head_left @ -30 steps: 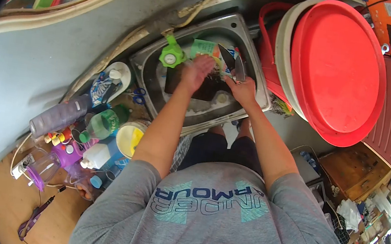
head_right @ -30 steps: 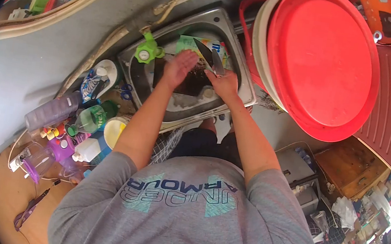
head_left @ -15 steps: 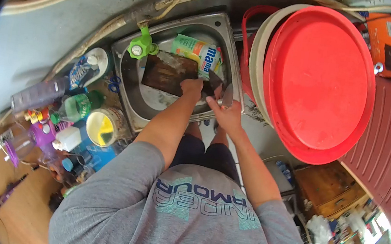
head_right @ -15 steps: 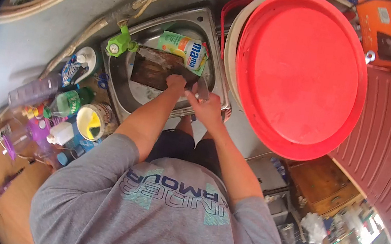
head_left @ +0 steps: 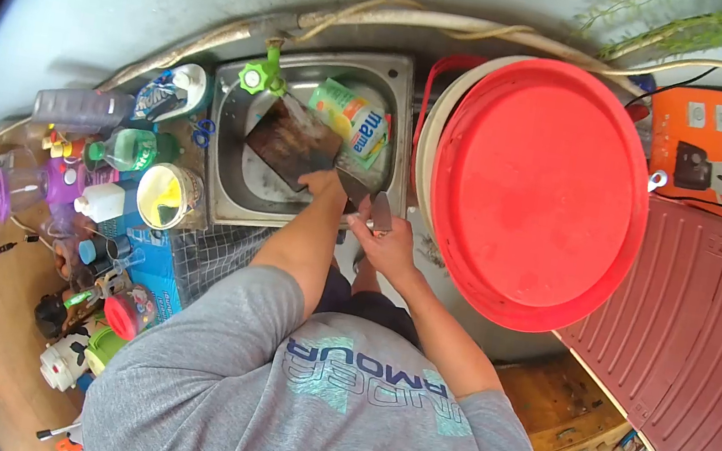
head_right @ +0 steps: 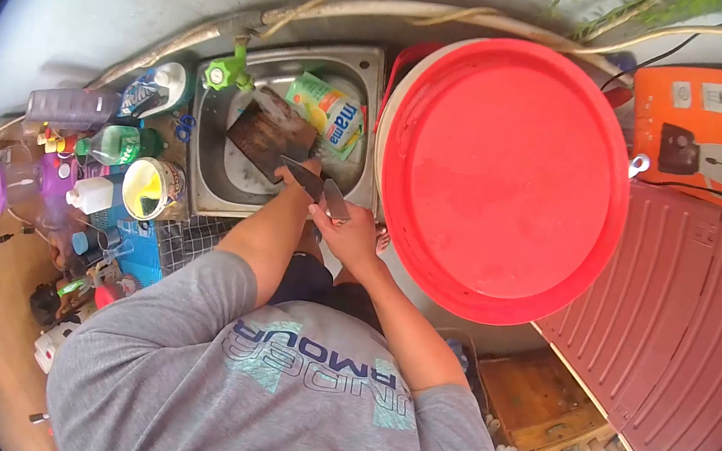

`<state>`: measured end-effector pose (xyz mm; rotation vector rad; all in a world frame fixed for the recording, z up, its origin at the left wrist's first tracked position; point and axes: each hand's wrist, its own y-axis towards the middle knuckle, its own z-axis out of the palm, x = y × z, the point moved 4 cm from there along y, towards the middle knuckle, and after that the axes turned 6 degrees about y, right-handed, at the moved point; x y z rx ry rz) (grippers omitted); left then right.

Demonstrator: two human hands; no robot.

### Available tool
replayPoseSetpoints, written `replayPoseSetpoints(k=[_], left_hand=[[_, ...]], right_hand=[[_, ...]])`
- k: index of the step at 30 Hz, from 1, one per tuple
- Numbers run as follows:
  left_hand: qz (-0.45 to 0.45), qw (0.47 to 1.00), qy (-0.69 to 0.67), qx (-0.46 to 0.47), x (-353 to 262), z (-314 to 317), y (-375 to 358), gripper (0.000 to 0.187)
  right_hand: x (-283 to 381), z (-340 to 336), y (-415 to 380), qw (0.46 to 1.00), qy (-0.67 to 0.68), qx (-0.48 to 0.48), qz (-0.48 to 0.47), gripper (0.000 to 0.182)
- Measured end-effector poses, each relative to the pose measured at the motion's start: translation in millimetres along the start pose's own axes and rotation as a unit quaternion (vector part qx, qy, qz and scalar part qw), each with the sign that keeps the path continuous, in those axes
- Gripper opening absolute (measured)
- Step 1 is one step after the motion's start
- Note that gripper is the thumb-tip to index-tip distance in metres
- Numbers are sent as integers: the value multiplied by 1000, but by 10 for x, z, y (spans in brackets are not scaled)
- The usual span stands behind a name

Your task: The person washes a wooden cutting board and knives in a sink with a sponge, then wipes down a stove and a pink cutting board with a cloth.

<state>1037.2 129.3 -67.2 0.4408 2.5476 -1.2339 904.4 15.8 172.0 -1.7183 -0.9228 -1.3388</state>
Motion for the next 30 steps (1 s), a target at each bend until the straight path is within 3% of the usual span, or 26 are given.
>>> replayPoseSetpoints(k=[1,3,6,9,10,12,16,20,26,28,30], left_hand=[[4,1000,-13,2,-42,-60,-17,84],[53,994,97,-10,-27,-139,301,84],[92,988,115,50,63,-80,1394,79],[272,886,372,-53,-689,-1510,-282,83],[271,891,360,-56,-663,-1657,-197,83],[425,814,395,-28,-778,-1951,86,95],[480,774,413,10,-800,-2491,-161,101],[538,739,401,63,-927,-2331,13,101],[640,628,431,103,-1191,-1544,162,97],[607,638,460,116,-1231,-1419,188,97],[614,595,510,94,-1239,-1247,323,100]], right_hand=[[70,-26,-8,1000,9,-6,-16,18],[235,-49,-17,999,23,13,-30,18],[575,-97,-45,998,30,47,-30,19],[786,-143,-65,996,33,74,-29,20],[834,-152,-62,995,46,81,-27,20],[1015,-198,-78,995,61,72,-38,19],[1269,-346,-100,992,122,37,-23,23],[1393,-475,-124,993,121,3,8,26],[1446,-548,-90,994,99,-26,32,23],[1332,-594,-85,989,119,-63,62,22],[1316,-562,-64,988,123,-70,56,20]])
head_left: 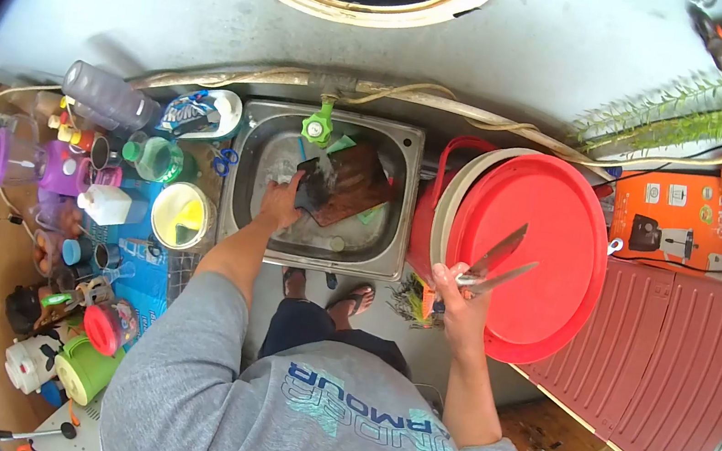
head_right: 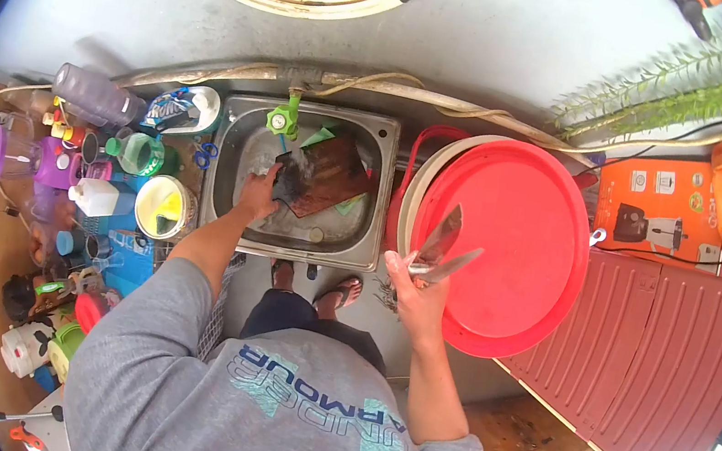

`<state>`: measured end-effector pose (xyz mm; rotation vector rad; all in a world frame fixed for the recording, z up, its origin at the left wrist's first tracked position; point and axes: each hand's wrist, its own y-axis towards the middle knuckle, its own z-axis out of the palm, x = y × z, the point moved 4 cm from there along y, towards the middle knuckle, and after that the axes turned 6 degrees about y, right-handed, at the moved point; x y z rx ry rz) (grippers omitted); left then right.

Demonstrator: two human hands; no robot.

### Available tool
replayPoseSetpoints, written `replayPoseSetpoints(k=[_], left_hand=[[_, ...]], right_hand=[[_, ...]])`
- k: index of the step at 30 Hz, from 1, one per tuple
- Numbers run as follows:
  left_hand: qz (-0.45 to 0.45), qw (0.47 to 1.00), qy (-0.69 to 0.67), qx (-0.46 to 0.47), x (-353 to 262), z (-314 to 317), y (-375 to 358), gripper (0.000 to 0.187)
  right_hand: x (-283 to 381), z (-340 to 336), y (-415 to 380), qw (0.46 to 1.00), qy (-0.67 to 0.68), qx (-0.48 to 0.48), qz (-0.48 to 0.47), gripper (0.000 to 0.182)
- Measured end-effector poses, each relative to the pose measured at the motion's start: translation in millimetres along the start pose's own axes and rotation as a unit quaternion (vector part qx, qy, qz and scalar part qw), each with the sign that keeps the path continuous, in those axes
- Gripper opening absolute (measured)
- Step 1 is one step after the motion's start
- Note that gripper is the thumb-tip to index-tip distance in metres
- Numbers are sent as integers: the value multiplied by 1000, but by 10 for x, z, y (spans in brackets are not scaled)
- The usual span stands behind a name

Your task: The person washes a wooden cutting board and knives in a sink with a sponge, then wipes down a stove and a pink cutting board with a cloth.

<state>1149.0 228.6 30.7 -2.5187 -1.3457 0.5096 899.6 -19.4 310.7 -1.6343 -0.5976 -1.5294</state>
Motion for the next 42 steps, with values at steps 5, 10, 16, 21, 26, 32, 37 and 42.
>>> replayPoseSetpoints(k=[5,10,16,21,26,32,37,42], left_hand=[[3,984,102,-148,-29,215,502,84],[125,957,198,-172,-17,-34,619,59],[218,920,303,-120,-399,-929,50,48],[142,988,54,-1,144,-879,-462,52],[5,941,-174,290,325,-885,-701,29],[10,800,-484,354,106,-620,-388,11],[-10,772,-484,412,-215,-321,-122,18],[71,947,-95,300,-360,-306,122,35]], right_hand=[[-27,22,27,994,54,-97,-21,25],[-31,-15,45,987,82,-140,-14,28],[-82,-51,38,984,74,-164,-10,27],[-24,-44,25,985,78,-156,0,24],[-60,-91,47,984,68,-165,0,27],[-25,-97,11,984,48,-170,31,29],[-85,-87,26,984,31,-172,40,33],[-119,-89,13,982,17,-187,12,31]])
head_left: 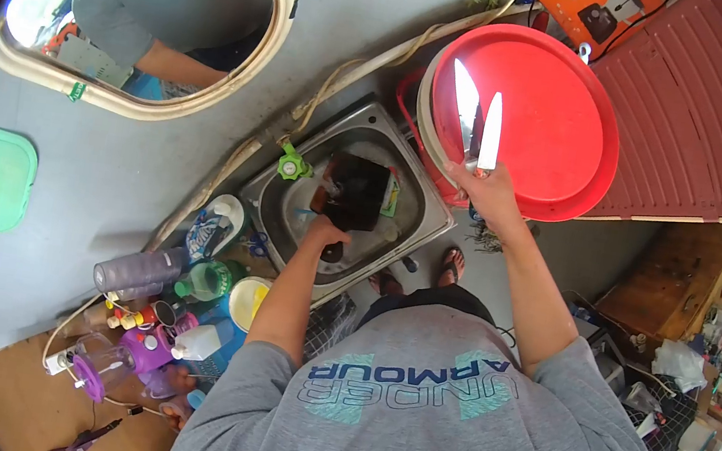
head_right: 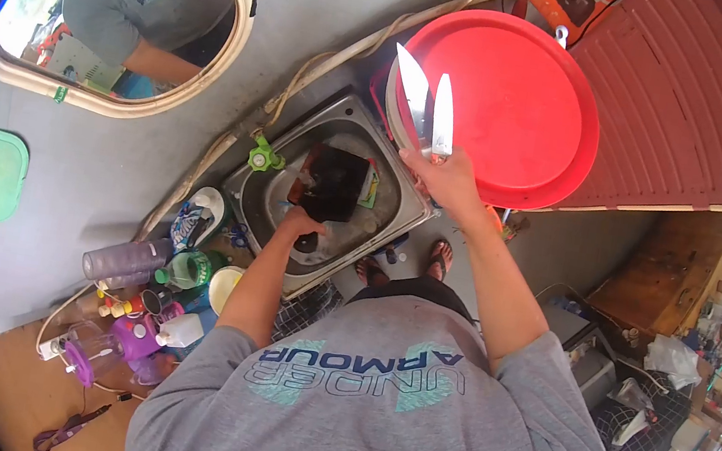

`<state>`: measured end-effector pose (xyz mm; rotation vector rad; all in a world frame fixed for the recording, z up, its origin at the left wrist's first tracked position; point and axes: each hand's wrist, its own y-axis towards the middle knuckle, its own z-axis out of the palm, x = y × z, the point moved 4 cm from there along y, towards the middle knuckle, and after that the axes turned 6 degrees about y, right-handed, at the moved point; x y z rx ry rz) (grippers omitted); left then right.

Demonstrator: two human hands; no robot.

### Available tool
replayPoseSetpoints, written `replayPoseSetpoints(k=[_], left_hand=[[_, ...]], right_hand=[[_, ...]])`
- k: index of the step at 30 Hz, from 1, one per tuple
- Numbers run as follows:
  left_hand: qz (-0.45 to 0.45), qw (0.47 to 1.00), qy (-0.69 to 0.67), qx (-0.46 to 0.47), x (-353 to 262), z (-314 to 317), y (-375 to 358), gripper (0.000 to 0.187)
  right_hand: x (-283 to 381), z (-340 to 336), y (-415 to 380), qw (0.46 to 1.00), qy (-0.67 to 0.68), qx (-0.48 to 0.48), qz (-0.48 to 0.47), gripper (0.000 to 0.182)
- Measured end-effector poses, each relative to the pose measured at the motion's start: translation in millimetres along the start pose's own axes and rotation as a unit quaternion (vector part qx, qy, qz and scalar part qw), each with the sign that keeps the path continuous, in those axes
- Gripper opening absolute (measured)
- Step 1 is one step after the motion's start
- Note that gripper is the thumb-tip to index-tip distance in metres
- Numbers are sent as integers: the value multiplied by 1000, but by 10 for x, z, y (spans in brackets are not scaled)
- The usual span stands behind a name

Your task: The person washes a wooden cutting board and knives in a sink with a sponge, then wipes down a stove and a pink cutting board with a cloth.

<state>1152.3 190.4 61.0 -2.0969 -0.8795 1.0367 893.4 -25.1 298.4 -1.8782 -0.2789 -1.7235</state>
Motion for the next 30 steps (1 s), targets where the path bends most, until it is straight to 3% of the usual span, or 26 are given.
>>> replayPoseSetpoints(k=[1,2,4,7,14,16,20,23,25,26,28,30], left_hand=[[-43,970,228,-76,-40,-78,-43,40],[-44,972,220,-77,-5,-8,-11,40],[-130,924,237,-270,106,-39,-32,47],[-126,940,225,-224,290,-110,7,52],[-123,942,185,-252,543,217,-205,59],[-103,935,143,-307,684,388,-83,71],[-66,932,74,-350,825,552,227,75],[-49,927,33,-371,841,567,485,71],[39,907,-34,-417,762,522,647,59],[37,908,-44,-416,720,471,724,59],[139,916,-92,-364,533,301,788,49],[153,907,-87,-382,352,148,761,44]], right_hand=[[27,3,-15,1000,6,-3,-9,30],[26,-4,-20,1000,-1,3,-9,30],[-22,-11,-6,1000,3,1,6,28],[-34,-26,-22,1000,-18,6,-5,30],[43,21,-81,998,-58,9,-20,33],[-3,23,-73,999,-39,-14,-33,32],[56,47,-77,998,-55,11,-25,29],[-83,32,-27,997,-70,1,-36,27],[-151,4,-12,997,-65,-22,-33,27],[-147,10,-10,996,-75,-20,-33,27],[-147,48,-34,996,-79,-26,-22,24],[-38,186,-98,994,-96,-37,-35,22]])
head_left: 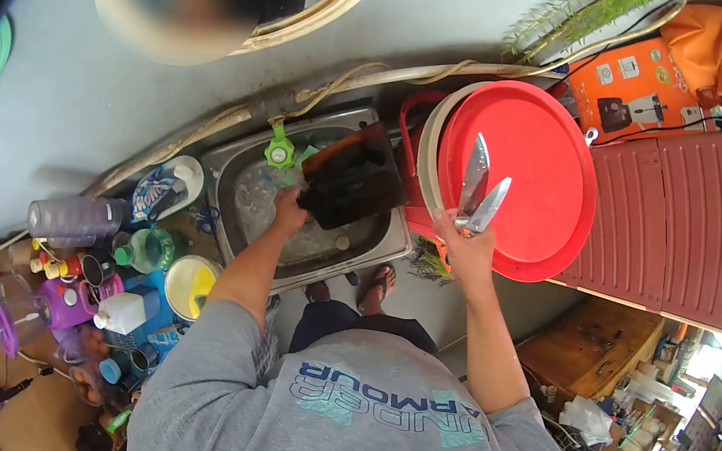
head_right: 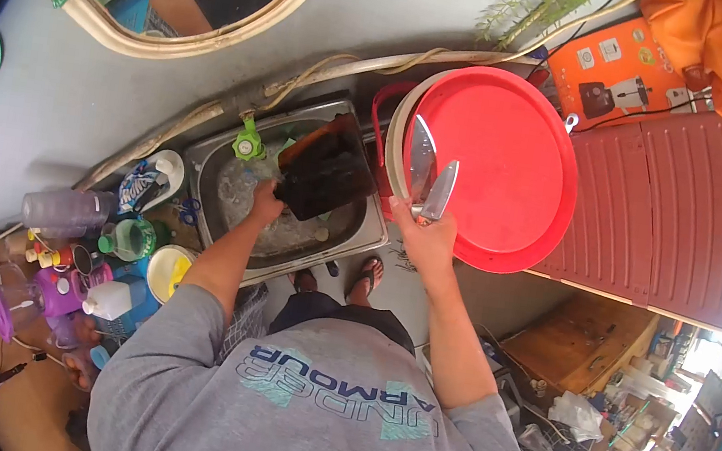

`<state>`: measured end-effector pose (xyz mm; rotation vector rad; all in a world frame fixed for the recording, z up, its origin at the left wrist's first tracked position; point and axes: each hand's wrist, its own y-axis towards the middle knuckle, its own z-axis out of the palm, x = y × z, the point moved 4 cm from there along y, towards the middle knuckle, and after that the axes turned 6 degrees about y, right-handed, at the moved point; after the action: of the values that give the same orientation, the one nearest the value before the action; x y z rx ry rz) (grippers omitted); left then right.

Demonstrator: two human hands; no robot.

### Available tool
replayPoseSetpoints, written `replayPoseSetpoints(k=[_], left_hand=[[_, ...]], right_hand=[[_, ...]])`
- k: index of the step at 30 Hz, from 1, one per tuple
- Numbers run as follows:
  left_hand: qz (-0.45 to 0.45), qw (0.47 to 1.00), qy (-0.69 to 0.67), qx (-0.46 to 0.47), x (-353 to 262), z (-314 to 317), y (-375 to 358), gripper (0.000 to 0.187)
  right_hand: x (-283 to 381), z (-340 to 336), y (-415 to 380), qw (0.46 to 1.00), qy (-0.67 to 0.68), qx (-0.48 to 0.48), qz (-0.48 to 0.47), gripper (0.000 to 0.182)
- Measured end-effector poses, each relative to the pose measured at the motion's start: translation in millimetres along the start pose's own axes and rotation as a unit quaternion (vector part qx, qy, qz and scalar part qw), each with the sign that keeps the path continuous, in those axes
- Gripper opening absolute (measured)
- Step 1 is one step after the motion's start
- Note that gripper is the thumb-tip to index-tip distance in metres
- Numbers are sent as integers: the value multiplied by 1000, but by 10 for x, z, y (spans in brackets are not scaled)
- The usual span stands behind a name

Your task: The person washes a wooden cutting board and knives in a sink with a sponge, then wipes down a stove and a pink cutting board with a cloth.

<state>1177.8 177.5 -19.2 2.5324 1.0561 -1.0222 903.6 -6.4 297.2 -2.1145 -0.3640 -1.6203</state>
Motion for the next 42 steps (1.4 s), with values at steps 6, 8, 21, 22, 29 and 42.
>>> replayPoseSetpoints(k=[6,8,21,22,29,42], left_hand=[[137,986,-78,-55,-237,-133,201,39],[177,974,-129,-58,-260,-203,219,41],[88,912,-372,145,-671,-572,195,55],[108,937,-304,136,-673,-605,207,55],[99,981,-104,132,-646,-664,114,60],[-208,866,-454,-8,-225,-795,371,12]], right_hand=[[224,314,-38,990,-77,17,-121,24],[225,406,3,987,-78,34,-139,27],[142,650,104,997,5,74,-26,31],[152,663,94,998,4,61,-21,36],[164,562,-48,995,84,-47,14,33],[754,19,-651,976,135,-155,-73,35]])
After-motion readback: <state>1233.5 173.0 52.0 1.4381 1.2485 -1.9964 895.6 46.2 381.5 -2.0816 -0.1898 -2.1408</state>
